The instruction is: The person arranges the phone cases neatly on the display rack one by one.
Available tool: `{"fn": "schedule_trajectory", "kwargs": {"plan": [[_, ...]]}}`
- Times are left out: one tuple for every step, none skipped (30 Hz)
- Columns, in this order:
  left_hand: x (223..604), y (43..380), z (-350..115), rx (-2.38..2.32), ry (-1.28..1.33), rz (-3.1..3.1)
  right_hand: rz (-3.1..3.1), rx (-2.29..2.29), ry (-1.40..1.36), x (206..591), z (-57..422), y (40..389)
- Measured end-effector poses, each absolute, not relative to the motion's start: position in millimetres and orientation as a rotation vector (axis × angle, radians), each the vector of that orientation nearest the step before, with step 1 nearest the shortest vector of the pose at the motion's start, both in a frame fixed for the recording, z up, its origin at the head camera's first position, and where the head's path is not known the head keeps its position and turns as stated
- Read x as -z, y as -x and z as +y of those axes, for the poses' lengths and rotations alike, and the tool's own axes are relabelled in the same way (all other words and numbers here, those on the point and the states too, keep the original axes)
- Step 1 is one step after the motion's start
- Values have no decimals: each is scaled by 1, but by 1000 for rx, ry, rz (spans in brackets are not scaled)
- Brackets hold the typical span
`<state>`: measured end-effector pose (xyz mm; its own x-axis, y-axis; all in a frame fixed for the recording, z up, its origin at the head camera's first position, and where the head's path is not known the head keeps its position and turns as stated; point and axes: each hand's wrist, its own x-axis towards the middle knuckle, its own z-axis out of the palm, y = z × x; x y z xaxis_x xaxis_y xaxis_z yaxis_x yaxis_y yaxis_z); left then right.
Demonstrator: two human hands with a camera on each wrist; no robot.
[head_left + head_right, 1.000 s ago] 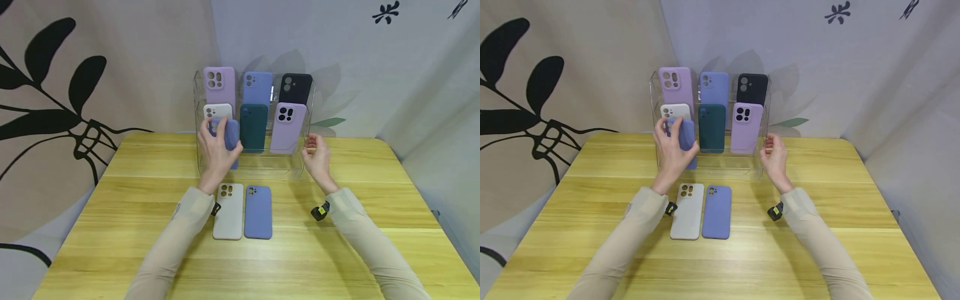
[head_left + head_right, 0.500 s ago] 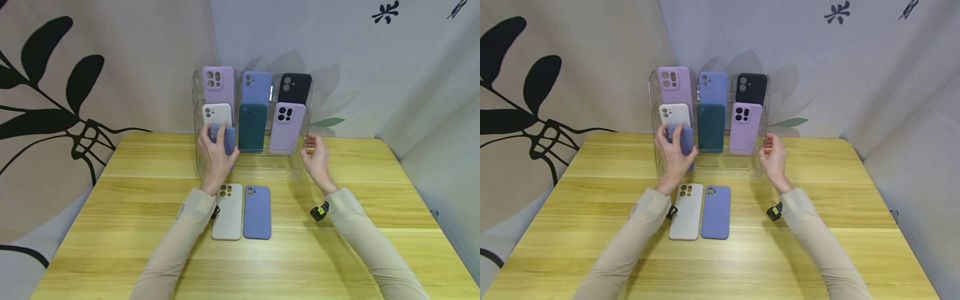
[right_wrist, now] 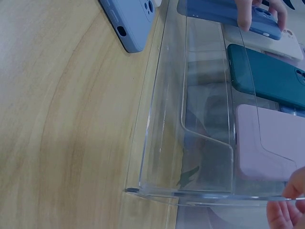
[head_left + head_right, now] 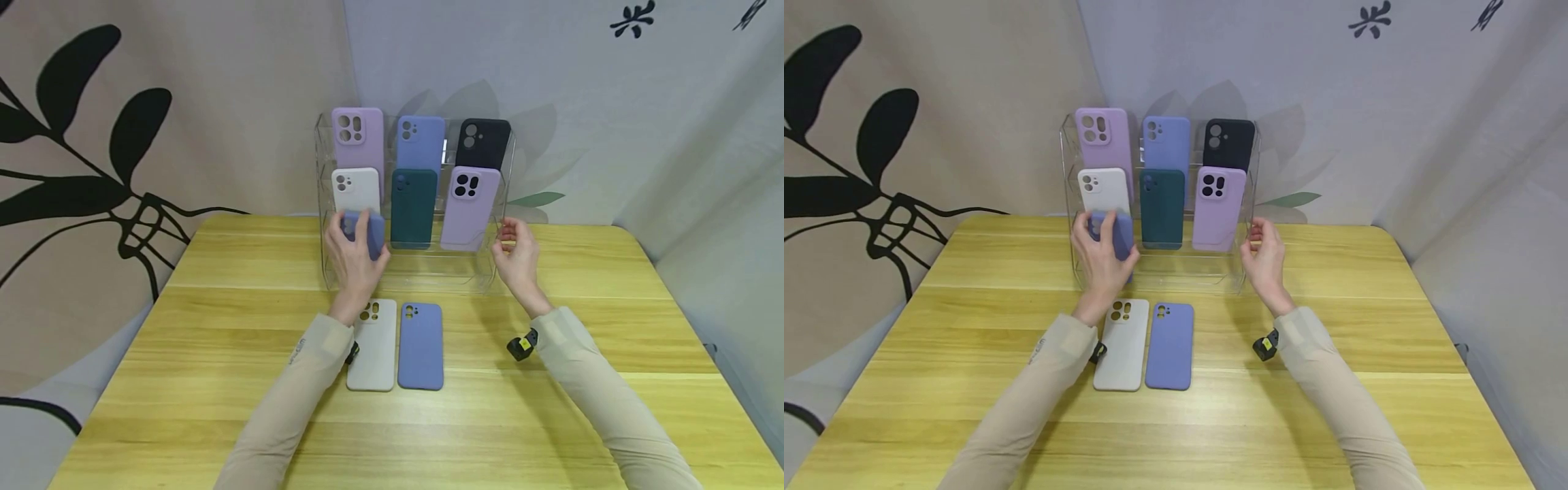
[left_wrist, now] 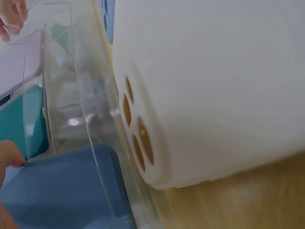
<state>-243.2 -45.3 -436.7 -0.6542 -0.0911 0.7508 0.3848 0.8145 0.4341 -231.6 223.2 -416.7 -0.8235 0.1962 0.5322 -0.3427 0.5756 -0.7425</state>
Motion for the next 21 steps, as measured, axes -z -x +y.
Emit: {"fn": "schedule_trajectory", "kwargs": {"plan": [[437,243,-45,736,212,-2174,-2230,-1223,-116,417,223,232],[438,242,-45,734,208,-2179,-2230,-1226,-116,416,223,232],[438,242,-44,735,205,-2184,-2231,-1225,-116,416,223,231],[438,241,-44,737,200,-2189,-2231,-1227,-115,416,223,231],[439,240,-44,737,195,-2196,-2230,-1232,-114,416,223,231],[439,240,-44,741,189,-2203,-2229,-1234,-113,416,223,231],[439,239,-43,747,180,-2208,-2229,-1235,-113,416,223,231],[438,239,-43,754,171,-2212,-2229,-1235,-113,416,223,231],[438,238,-43,761,162,-2216,-2229,-1234,-113,416,223,232],[438,238,-43,765,152,-2220,-2228,-1235,-114,416,223,232],[438,238,-42,769,142,-2225,-2229,-1233,-114,416,224,232],[438,237,-42,771,132,-2228,-2229,-1230,-115,416,224,232],[437,237,-42,771,123,-2233,-2230,-1231,-117,416,224,232],[437,237,-41,770,115,-2240,-2231,-1230,-119,417,224,232],[436,237,-41,765,104,-2249,-2231,-1232,-120,417,224,232],[435,237,-41,760,93,-2258,-2230,-1233,-121,417,224,232],[435,236,-40,753,83,-2266,-2231,-1231,-122,417,224,232],[434,236,-40,747,75,-2271,-2232,-1230,-123,417,224,231],[433,235,-40,741,67,-2274,-2233,-1228,-123,418,224,231],[432,234,-41,735,61,-2273,-2234,-1224,-123,418,224,231],[430,234,-41,724,57,-2268,-2234,-1219,-122,418,224,231]]}}
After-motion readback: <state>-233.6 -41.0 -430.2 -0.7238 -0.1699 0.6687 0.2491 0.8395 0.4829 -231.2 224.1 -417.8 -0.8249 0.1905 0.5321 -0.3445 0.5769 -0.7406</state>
